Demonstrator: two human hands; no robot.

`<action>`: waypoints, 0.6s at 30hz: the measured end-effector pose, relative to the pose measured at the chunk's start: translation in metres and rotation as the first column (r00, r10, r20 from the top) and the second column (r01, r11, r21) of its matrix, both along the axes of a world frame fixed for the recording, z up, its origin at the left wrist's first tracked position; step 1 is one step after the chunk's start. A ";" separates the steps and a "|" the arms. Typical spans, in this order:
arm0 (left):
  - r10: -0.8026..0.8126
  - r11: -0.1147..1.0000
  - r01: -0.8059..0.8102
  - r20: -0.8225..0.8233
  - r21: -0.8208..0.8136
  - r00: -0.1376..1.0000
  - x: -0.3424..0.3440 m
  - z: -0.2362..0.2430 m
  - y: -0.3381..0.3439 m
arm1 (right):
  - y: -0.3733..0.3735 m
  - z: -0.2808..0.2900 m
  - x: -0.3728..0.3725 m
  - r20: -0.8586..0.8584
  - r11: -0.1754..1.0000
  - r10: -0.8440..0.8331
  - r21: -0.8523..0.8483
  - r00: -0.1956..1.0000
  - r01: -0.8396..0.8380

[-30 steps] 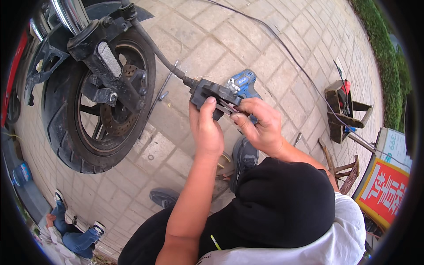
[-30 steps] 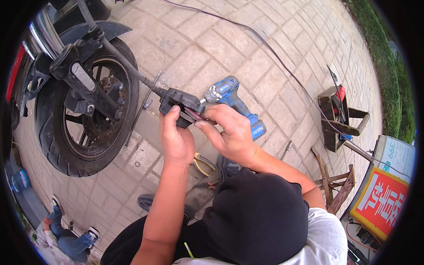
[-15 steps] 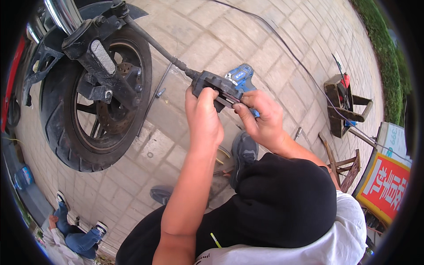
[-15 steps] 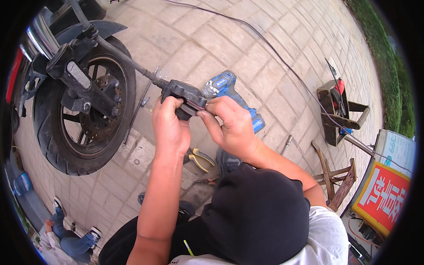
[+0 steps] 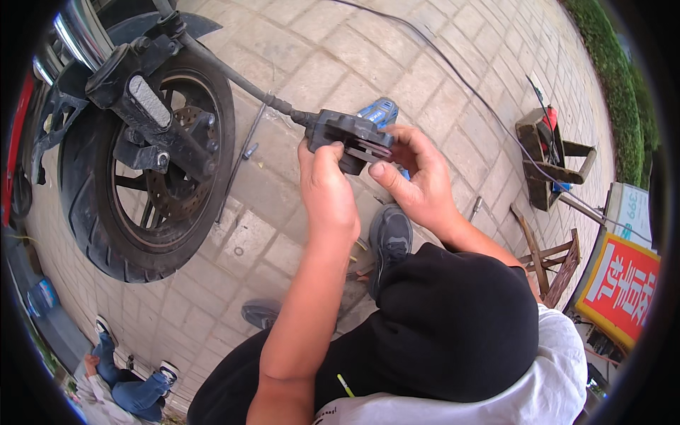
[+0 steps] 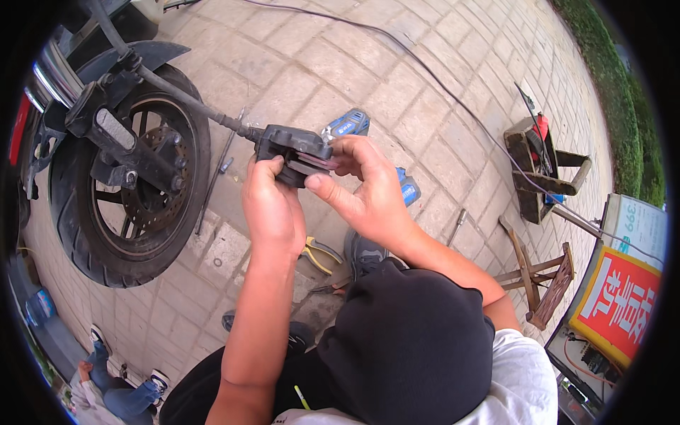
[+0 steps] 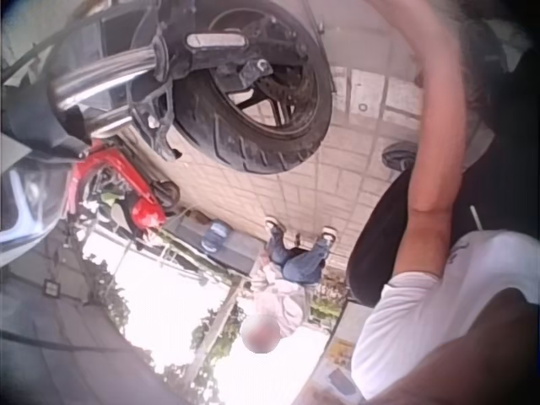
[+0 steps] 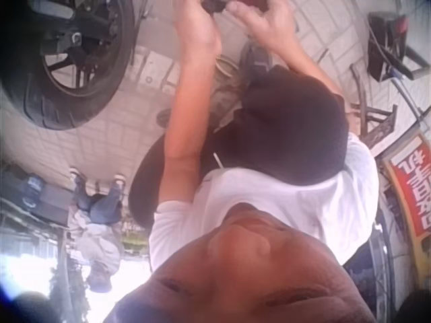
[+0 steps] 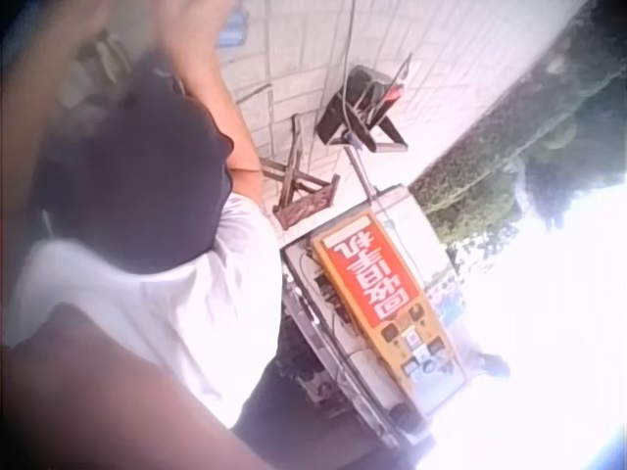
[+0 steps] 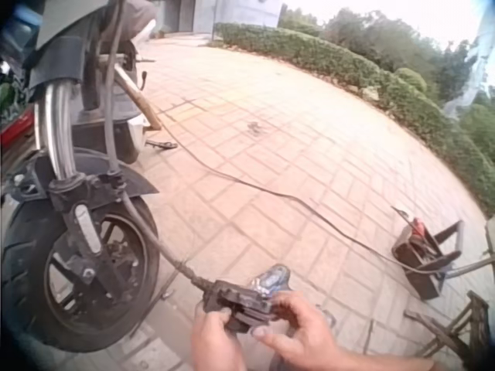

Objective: The person removes old brake pads from a motorcycle brake caliper and installs new pink brake pads. They use pliers to compress the caliper piston and secure the new pads in place.

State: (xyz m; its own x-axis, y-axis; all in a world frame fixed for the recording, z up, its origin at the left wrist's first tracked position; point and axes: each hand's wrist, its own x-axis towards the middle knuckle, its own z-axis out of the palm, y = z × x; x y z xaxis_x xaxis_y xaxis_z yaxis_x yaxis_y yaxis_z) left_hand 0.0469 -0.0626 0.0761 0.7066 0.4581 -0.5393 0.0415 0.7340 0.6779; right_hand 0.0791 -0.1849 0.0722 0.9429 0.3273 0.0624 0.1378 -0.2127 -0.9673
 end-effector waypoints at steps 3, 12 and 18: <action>-0.019 0.999 0.020 -0.024 0.042 1.000 -0.004 0.008 -0.006 | 0.004 0.009 0.004 0.243 0.994 0.056 -0.108 0.969 -0.030; -0.101 0.990 0.094 0.068 0.102 0.993 -0.019 0.008 0.002 | 0.002 0.004 0.007 0.325 0.991 0.086 -0.128 0.942 -0.047; -0.160 0.982 0.144 0.133 0.121 0.978 -0.023 0.005 0.008 | 0.004 0.007 0.009 0.372 0.991 0.098 -0.118 0.923 -0.057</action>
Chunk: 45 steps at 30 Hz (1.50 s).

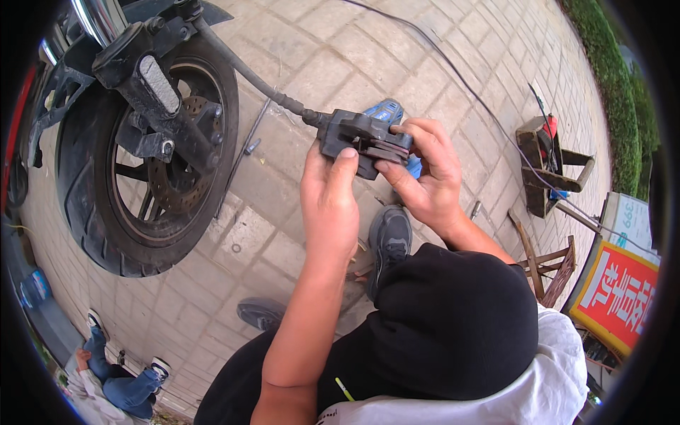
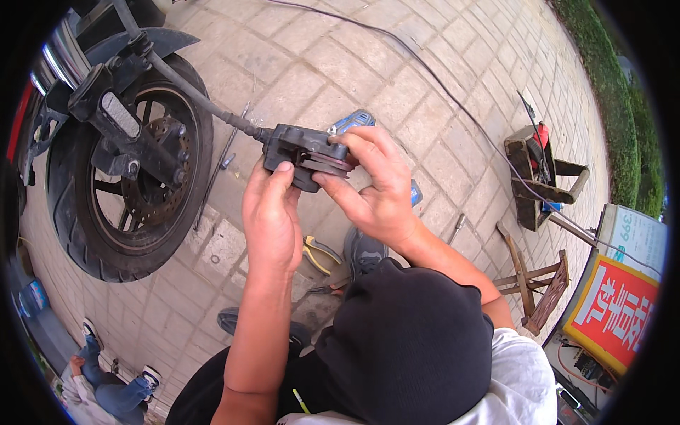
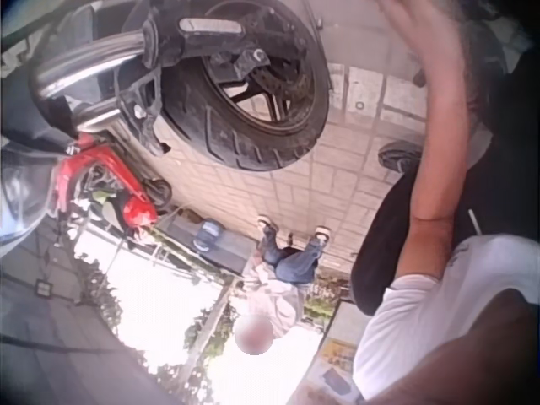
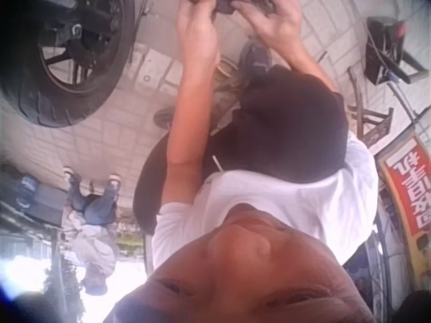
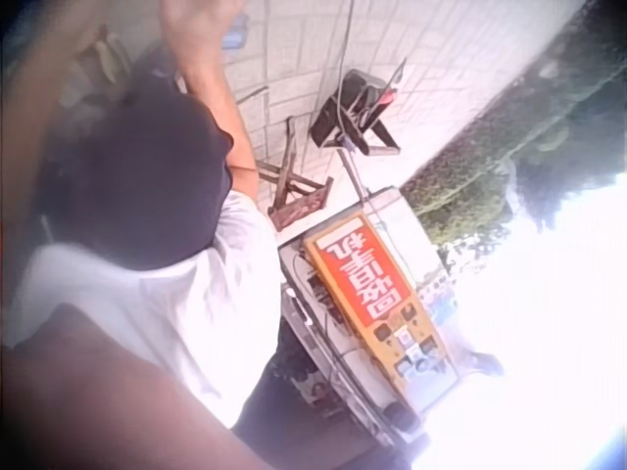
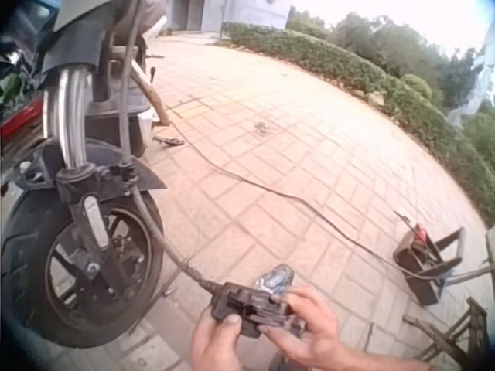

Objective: The person removes old brake pads from a motorcycle brake caliper and installs new pink brake pads. They use pliers to compress the caliper piston and secure the new pads in place.

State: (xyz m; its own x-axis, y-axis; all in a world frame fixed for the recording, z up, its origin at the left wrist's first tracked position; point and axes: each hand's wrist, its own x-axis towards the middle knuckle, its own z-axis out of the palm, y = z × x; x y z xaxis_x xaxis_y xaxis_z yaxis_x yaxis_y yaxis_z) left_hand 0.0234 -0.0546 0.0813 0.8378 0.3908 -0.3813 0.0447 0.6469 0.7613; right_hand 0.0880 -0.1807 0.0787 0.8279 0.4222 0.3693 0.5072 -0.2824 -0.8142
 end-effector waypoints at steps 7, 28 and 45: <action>0.168 0.986 -0.168 0.002 -0.009 0.986 -0.005 0.004 -0.007 | -0.001 0.009 0.002 0.140 0.995 0.070 -0.074 0.988 -0.060; 0.170 0.985 -0.170 -0.036 0.019 0.985 0.012 -0.020 0.003 | -0.002 -0.023 0.004 0.181 0.994 -0.057 -0.078 0.982 0.072; 0.190 0.944 -0.179 -0.014 0.279 0.982 0.007 -0.077 0.053 | -0.017 -0.010 0.002 0.146 0.972 0.196 0.101 0.970 -0.212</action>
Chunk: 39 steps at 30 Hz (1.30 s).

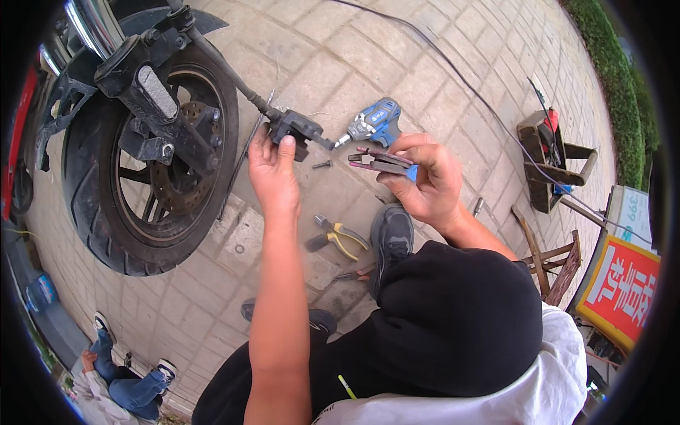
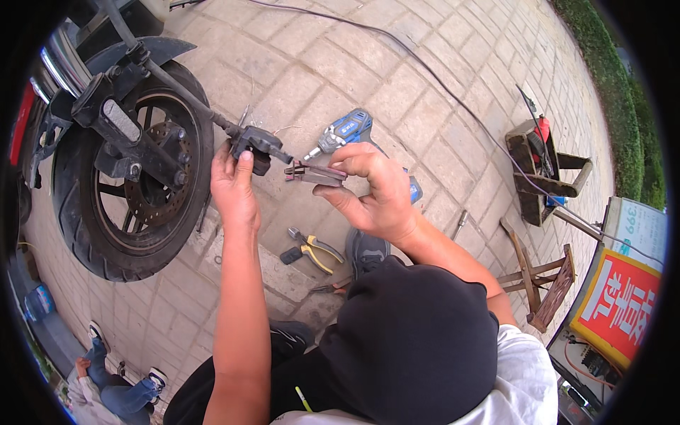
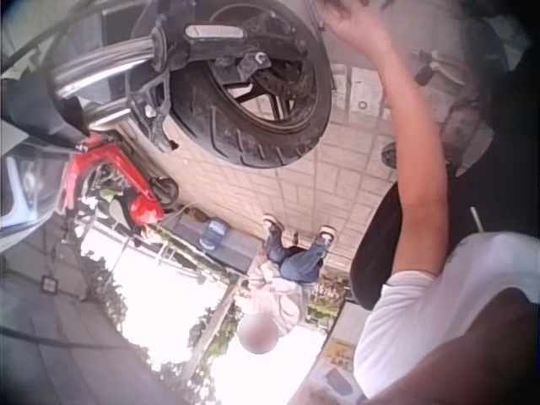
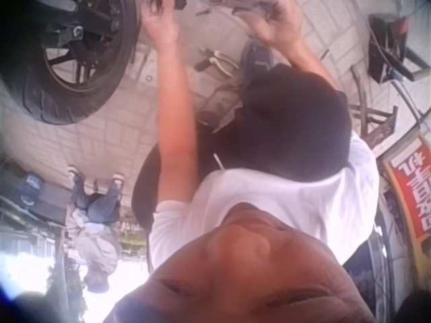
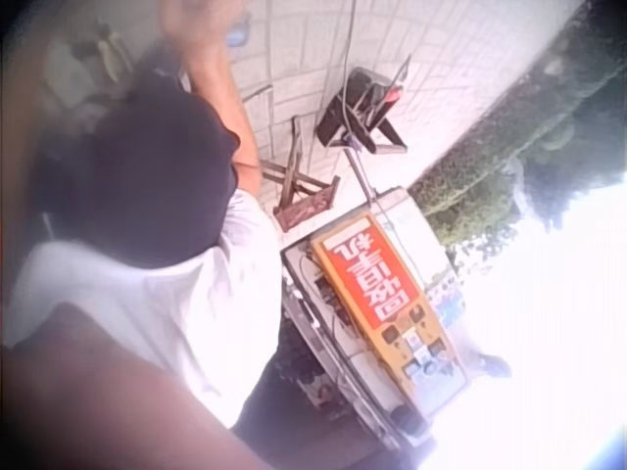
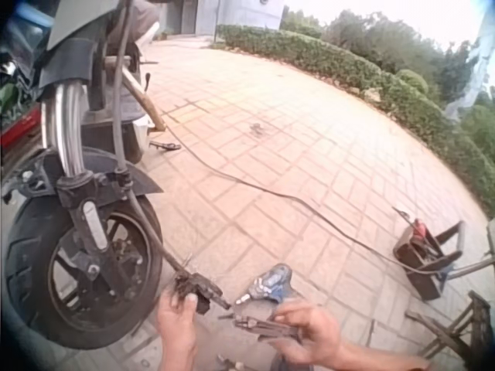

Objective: The person removes old brake pads from a motorcycle brake caliper and installs new pink brake pads. They use pliers to compress the caliper piston and secure the new pads in place.

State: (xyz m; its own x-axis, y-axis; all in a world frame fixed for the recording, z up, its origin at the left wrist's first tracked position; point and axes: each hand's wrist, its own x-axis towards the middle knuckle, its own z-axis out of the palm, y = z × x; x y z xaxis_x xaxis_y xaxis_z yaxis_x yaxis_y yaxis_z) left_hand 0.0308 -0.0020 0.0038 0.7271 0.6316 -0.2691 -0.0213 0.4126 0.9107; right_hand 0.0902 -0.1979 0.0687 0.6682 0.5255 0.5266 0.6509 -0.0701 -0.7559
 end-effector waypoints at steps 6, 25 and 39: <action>0.035 0.942 -0.042 0.028 0.334 0.999 -0.022 0.020 -0.001 | 0.009 0.001 -0.005 -0.168 0.991 0.100 0.110 0.981 -0.082; -0.509 0.860 0.486 0.186 0.157 0.841 -0.041 0.091 -0.002 | 0.004 0.019 0.002 -0.192 0.968 0.245 -0.003 0.950 -0.251; -0.429 0.899 0.438 0.230 0.013 0.873 -0.037 0.087 -0.008 | 0.000 0.023 0.001 -0.549 0.962 0.228 0.001 0.804 -0.272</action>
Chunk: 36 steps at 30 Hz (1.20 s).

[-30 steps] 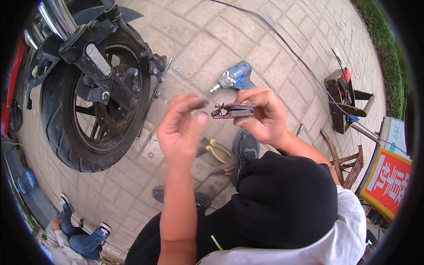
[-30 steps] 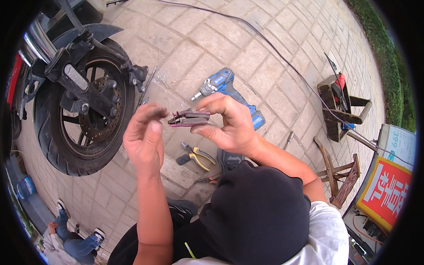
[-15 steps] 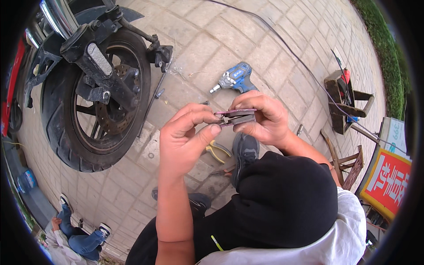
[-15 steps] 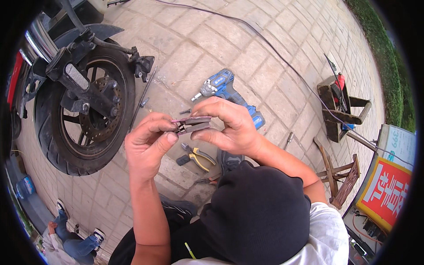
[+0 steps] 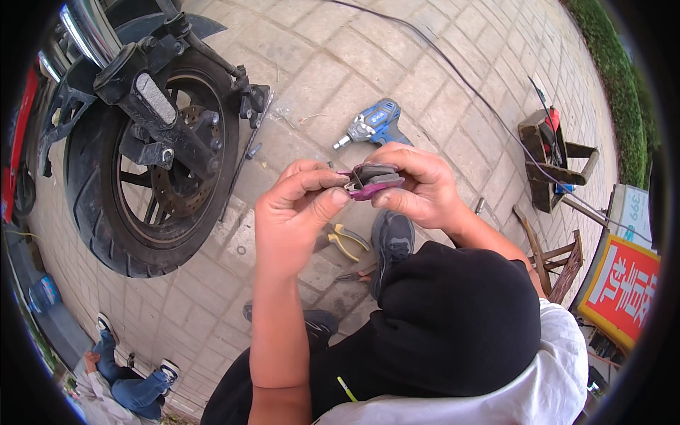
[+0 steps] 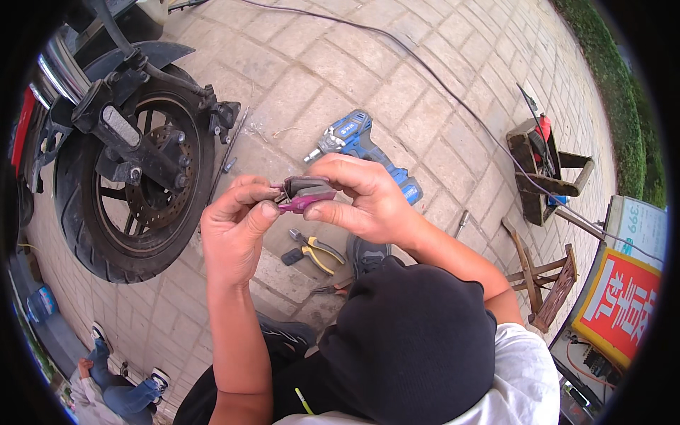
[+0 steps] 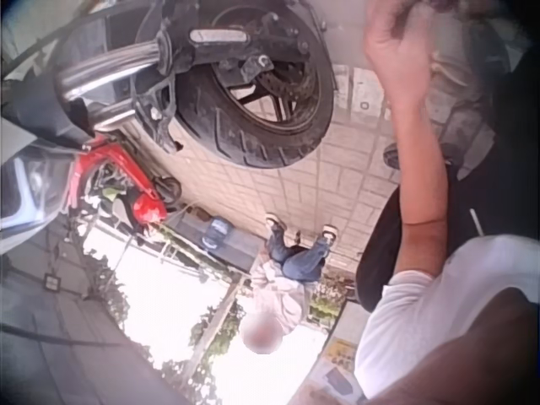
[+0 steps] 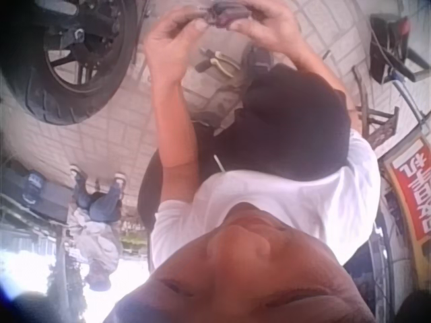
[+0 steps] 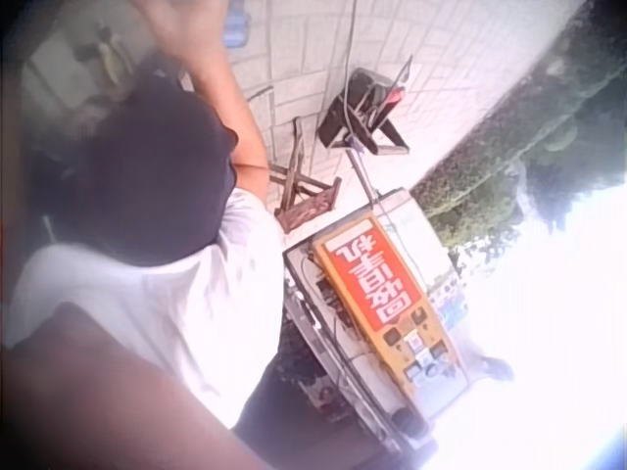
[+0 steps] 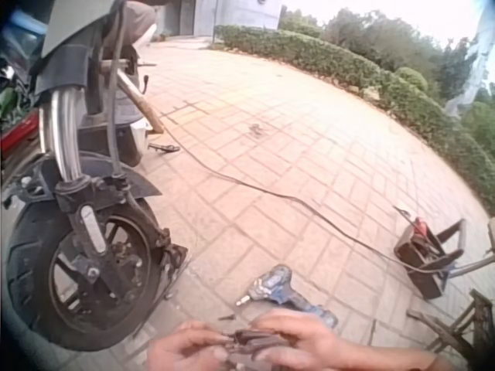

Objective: The person removes old brake pads from a motorcycle brake caliper and installs new pink brake pads. They use pliers to compress the caliper piston and secure the new pads in place.

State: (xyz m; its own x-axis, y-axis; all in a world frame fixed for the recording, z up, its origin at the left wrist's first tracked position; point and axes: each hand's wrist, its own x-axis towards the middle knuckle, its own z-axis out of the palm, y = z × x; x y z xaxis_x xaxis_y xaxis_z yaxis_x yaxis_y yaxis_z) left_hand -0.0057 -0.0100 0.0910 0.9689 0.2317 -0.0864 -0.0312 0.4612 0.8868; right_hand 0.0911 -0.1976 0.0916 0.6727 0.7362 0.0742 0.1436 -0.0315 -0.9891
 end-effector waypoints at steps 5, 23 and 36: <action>-0.029 0.944 -0.002 -0.087 -0.330 0.996 0.002 -0.005 -0.005 | 0.005 -0.003 -0.016 -0.469 0.981 -0.041 0.147 0.882 0.123; 0.147 0.914 -0.098 0.095 -0.393 0.985 0.005 -0.032 -0.030 | 0.007 -0.004 -0.014 -0.687 0.980 -0.068 0.088 0.723 0.176; -0.040 0.998 0.045 0.122 -0.036 0.992 0.007 -0.015 -0.010 | 0.011 -0.001 -0.014 -0.769 0.978 -0.032 0.108 0.639 0.179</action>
